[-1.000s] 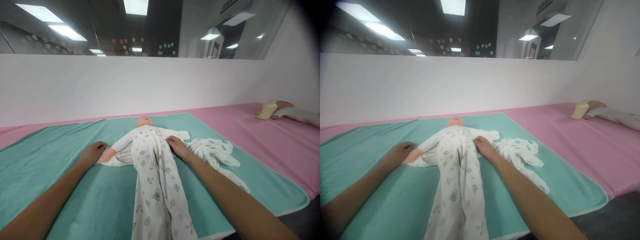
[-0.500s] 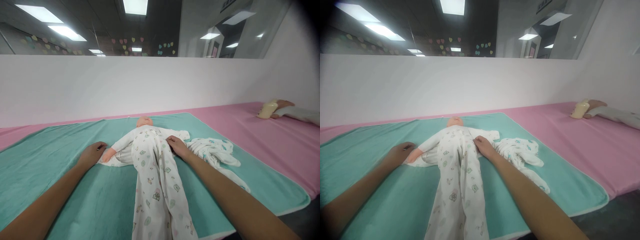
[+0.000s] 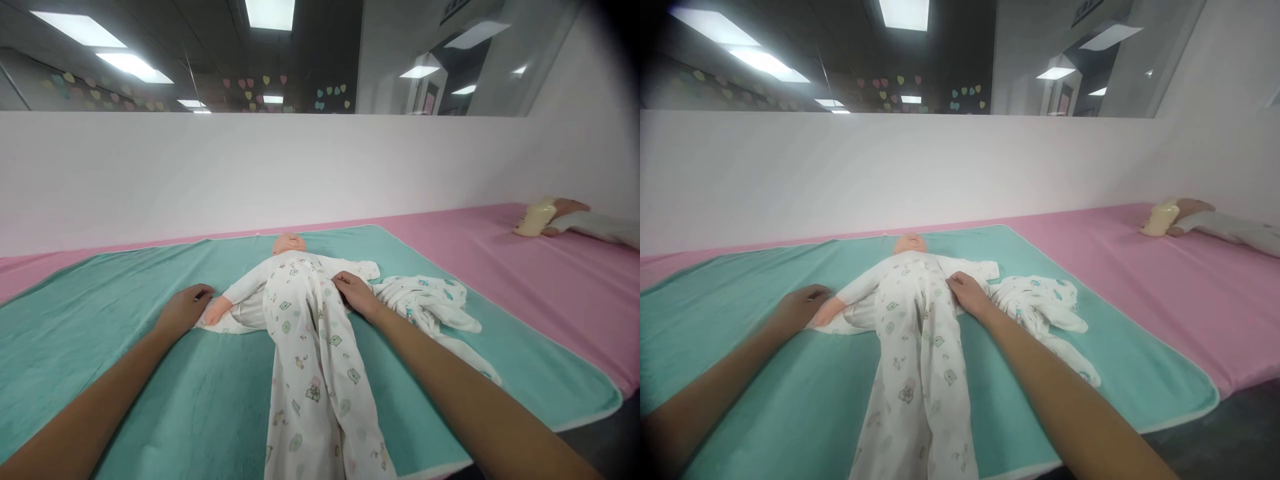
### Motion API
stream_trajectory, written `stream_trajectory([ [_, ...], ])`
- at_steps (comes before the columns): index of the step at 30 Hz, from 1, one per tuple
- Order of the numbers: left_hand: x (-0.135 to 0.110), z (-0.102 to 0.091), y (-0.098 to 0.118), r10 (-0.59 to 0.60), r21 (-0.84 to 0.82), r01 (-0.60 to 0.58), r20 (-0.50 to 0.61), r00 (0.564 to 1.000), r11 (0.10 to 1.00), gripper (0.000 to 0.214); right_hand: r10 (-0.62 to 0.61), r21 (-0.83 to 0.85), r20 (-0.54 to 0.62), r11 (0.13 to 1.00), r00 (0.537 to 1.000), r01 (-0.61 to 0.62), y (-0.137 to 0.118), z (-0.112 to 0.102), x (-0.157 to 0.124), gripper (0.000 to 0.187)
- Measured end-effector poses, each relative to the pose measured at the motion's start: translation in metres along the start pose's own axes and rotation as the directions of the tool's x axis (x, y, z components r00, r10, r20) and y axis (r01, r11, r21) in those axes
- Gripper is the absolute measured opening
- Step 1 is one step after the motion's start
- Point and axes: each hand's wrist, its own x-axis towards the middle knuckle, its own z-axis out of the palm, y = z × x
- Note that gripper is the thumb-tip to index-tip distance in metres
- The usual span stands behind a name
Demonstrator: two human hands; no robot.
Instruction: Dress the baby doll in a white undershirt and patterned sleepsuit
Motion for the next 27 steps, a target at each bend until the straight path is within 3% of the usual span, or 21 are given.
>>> stream_trajectory([
  [27,0.0004,0.001,-0.0012,0.006,0.004,-0.006,-0.002,1.0,1.0,0.034,-0.005,-0.046,-0.004,0.999,1.0,0.005,-0.0039,-0.0008,-0.0021,0.031],
])
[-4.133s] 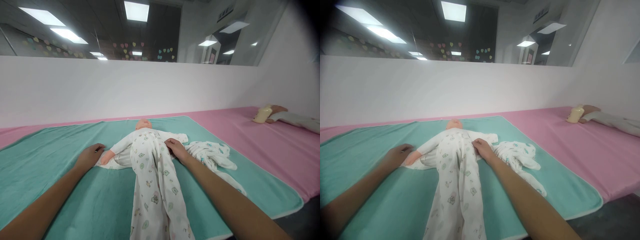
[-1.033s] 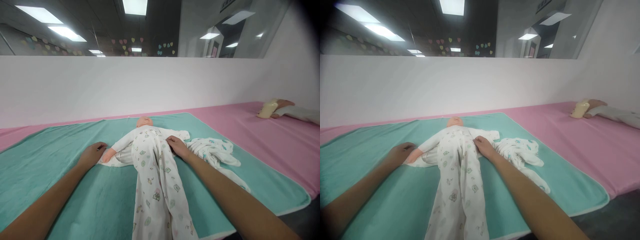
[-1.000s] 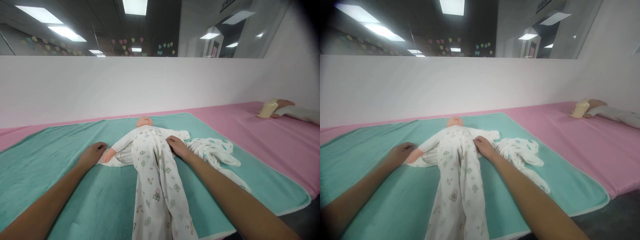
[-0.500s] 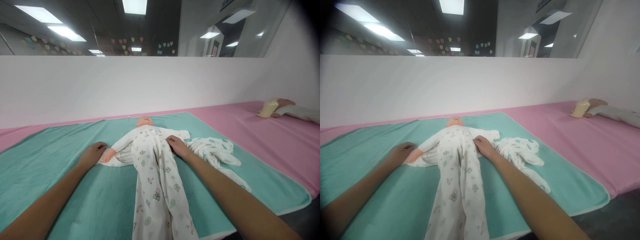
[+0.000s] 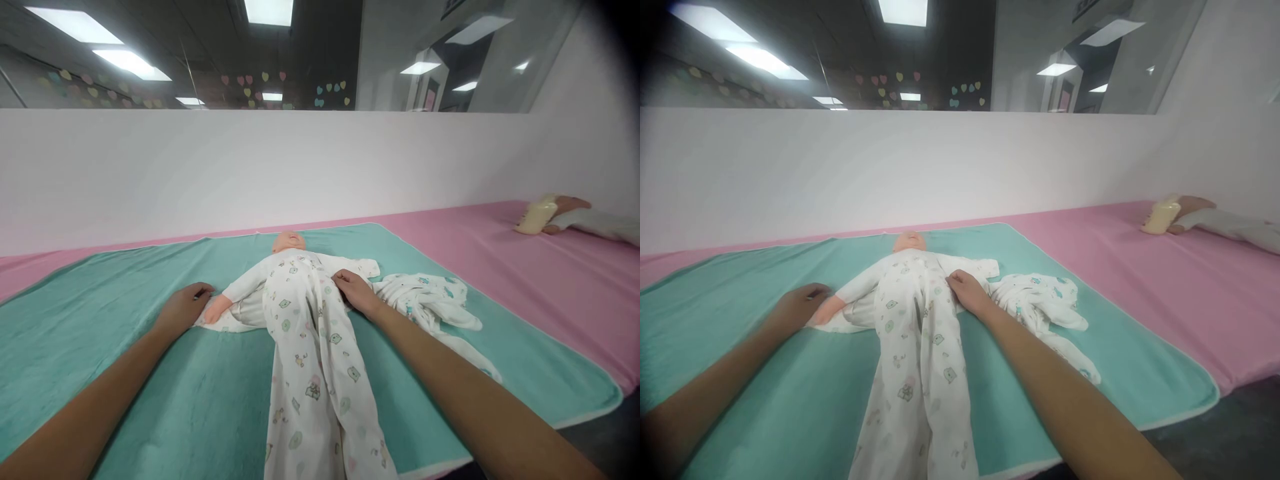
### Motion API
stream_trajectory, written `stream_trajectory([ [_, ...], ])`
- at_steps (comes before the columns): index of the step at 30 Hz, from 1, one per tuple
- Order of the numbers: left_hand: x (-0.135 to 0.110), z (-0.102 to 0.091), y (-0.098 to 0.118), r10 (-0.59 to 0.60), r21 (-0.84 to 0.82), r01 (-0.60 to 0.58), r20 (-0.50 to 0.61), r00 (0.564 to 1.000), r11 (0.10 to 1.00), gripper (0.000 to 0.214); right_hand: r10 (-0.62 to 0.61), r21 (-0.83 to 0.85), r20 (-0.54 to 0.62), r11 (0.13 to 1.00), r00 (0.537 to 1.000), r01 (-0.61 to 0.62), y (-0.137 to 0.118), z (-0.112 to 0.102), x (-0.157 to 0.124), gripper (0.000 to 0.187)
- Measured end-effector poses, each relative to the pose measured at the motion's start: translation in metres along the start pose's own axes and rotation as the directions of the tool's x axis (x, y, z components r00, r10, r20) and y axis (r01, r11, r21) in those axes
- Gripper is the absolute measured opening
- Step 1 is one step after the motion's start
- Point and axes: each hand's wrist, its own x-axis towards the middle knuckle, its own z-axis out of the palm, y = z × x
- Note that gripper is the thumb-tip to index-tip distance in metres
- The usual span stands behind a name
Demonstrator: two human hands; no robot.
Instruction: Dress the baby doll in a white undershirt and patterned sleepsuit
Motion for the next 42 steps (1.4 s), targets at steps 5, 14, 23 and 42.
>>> stream_trajectory([
  [5,-0.0002,-0.0002,0.0006,-0.014,0.002,0.014,0.014,1.0,1.0,0.033,-0.006,-0.011,-0.005,1.0,1.0,0.006,0.0002,0.0001,0.0008,0.031],
  [14,-0.0015,-0.0013,0.0028,-0.025,-0.005,0.025,0.027,0.999,1.0,0.035,-0.013,-0.028,-0.01,1.0,1.0,0.013,0.0006,0.0002,0.0005,0.032],
  [23,-0.0006,-0.0008,0.0013,-0.04,-0.01,0.04,0.044,0.998,0.999,0.035,-0.019,-0.047,-0.003,0.999,1.0,0.018,-0.0008,-0.0007,0.0002,0.031],
  [42,0.0005,0.0004,-0.0002,-0.036,0.003,0.036,0.041,0.999,0.999,0.033,-0.037,-0.046,0.004,0.998,0.999,0.038,0.0023,-0.0005,0.0019,0.031],
])
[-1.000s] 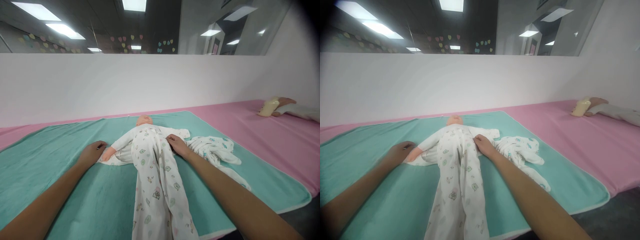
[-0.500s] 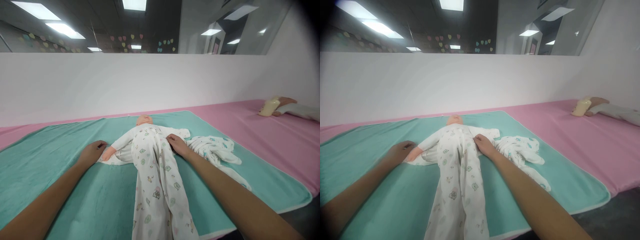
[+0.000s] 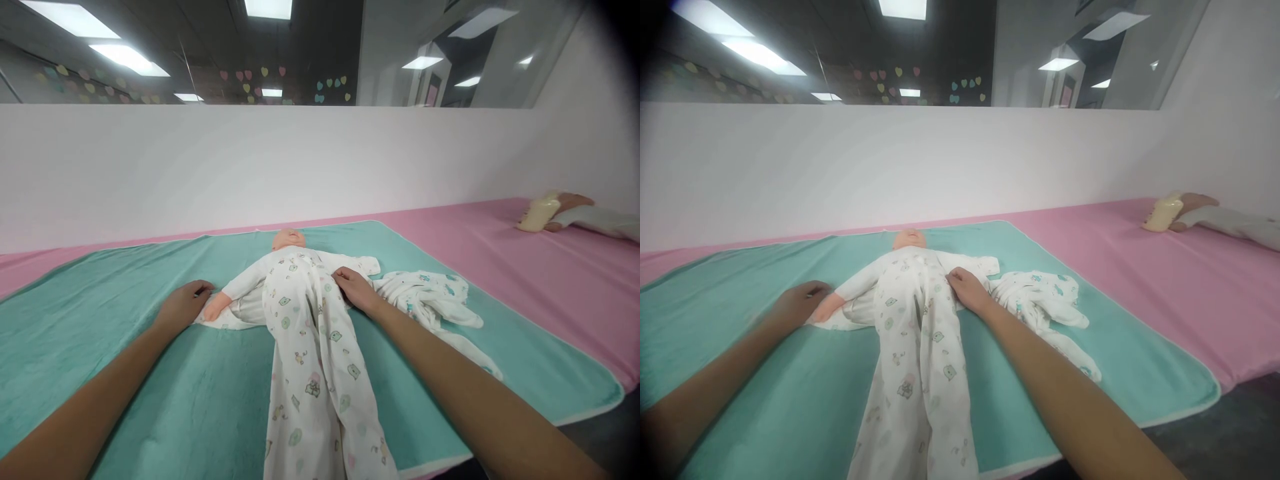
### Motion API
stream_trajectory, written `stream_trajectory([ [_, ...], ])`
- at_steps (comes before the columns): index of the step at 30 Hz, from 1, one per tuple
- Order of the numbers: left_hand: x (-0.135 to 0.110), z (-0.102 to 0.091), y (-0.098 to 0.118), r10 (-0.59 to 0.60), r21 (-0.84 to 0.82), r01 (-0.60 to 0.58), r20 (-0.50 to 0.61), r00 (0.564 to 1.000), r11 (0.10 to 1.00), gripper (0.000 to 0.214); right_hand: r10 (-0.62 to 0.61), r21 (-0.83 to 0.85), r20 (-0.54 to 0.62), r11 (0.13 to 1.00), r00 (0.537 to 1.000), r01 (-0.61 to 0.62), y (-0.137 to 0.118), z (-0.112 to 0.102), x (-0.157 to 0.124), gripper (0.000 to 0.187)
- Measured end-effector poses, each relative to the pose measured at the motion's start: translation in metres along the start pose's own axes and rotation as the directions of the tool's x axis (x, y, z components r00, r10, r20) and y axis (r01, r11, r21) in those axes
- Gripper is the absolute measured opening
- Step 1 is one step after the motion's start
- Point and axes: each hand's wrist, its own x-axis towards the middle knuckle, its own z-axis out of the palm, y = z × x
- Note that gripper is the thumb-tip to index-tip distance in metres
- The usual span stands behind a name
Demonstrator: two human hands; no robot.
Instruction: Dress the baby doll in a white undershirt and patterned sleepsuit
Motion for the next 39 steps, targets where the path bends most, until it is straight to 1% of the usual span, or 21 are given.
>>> stream_trajectory([
  [9,0.0008,0.0,-0.0004,0.003,-0.002,-0.003,0.009,1.0,1.0,0.036,-0.005,-0.008,-0.001,1.0,1.0,0.005,-0.0025,-0.0007,-0.0009,0.032],
  [14,0.0013,0.0007,-0.0006,-0.014,0.007,0.014,0.012,1.0,1.0,0.034,-0.007,-0.025,-0.006,1.0,1.0,0.006,-0.0013,-0.0001,-0.0004,0.03],
  [24,-0.0039,-0.0037,0.0078,-0.013,0.004,0.013,0.008,1.0,1.0,0.034,-0.016,-0.037,-0.009,0.999,1.0,0.016,0.003,0.0007,0.0014,0.032],
  [39,-0.0026,-0.0025,0.0052,0.012,-0.006,-0.012,0.004,1.0,1.0,0.033,-0.009,-0.028,-0.001,1.0,1.0,0.009,-0.0012,-0.0001,-0.0011,0.03],
])
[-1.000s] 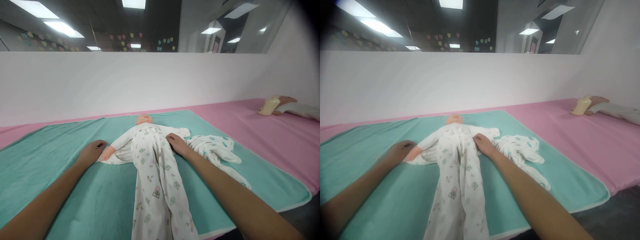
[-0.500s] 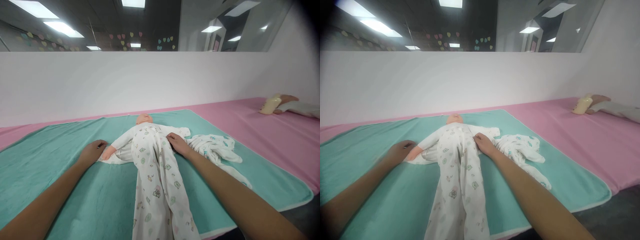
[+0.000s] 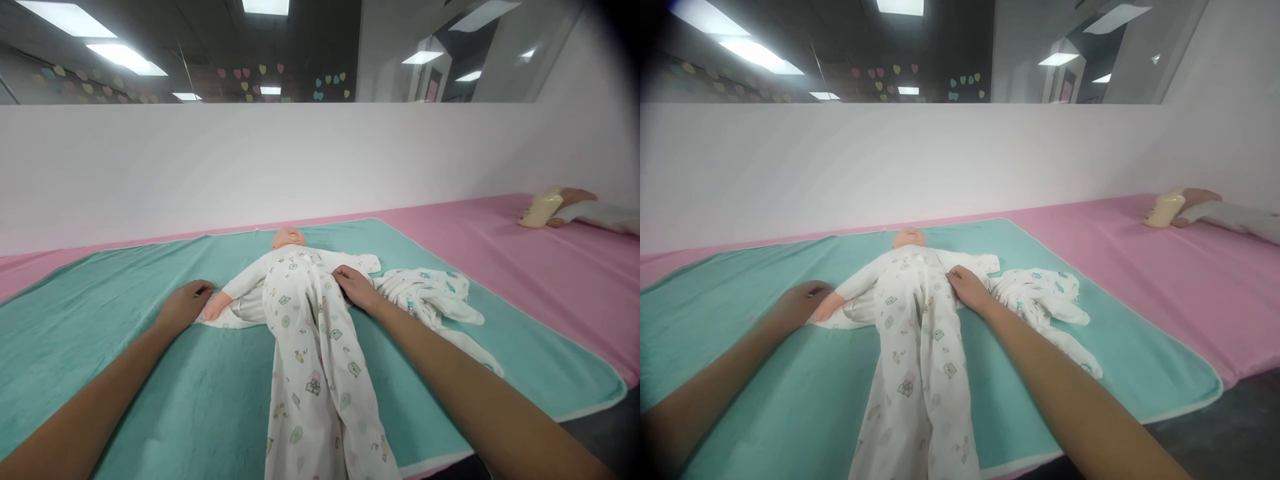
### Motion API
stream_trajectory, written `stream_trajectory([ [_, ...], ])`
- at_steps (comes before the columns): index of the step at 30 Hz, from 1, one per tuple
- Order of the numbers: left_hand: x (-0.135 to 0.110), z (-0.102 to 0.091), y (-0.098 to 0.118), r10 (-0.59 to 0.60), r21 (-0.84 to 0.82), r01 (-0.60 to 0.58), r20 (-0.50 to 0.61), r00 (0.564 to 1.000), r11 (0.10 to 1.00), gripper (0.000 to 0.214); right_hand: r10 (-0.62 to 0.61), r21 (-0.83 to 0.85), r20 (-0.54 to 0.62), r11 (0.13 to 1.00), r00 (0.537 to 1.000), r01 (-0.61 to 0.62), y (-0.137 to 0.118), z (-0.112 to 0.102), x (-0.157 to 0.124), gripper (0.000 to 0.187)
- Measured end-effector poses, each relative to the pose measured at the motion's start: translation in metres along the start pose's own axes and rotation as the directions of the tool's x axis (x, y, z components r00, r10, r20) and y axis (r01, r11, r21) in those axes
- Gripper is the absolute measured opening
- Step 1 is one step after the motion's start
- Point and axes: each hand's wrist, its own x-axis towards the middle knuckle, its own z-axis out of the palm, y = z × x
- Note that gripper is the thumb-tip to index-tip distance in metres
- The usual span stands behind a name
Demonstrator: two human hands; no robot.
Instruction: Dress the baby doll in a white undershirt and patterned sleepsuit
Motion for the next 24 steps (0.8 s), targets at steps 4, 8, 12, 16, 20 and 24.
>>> stream_trajectory([
  [4,0.0009,0.0007,-0.0011,-0.014,0.004,0.014,0.01,1.0,1.0,0.034,0.001,0.001,-0.002,1.0,1.0,-0.001,-0.0014,-0.0004,-0.0005,0.03],
  [8,0.0014,0.0016,-0.0027,-0.005,-0.01,0.005,0.007,1.0,1.0,0.036,0.002,-0.002,-0.003,1.0,1.0,-0.002,-0.0024,-0.001,-0.0007,0.03],
  [12,0.0009,0.0014,-0.0023,-0.003,-0.009,0.003,0.01,1.0,1.0,0.035,-0.004,-0.003,-0.003,1.0,1.0,0.004,-0.0024,-0.0006,-0.0003,0.029],
  [16,0.0005,0.0006,-0.0007,-0.011,-0.011,0.011,0.003,1.0,1.0,0.033,0.0,-0.01,-0.007,1.0,1.0,0.0,-0.0024,-0.0003,-0.0001,0.03],
  [20,0.0008,0.0005,-0.0012,-0.016,-0.013,0.016,0.018,1.0,1.0,0.034,-0.003,-0.017,-0.003,1.0,1.0,0.003,-0.0027,-0.0007,-0.0003,0.031],
  [24,0.001,0.0006,-0.0019,-0.01,-0.016,0.01,0.018,1.0,1.0,0.036,-0.009,-0.012,-0.004,1.0,1.0,0.009,-0.0032,-0.0006,-0.0006,0.03],
])
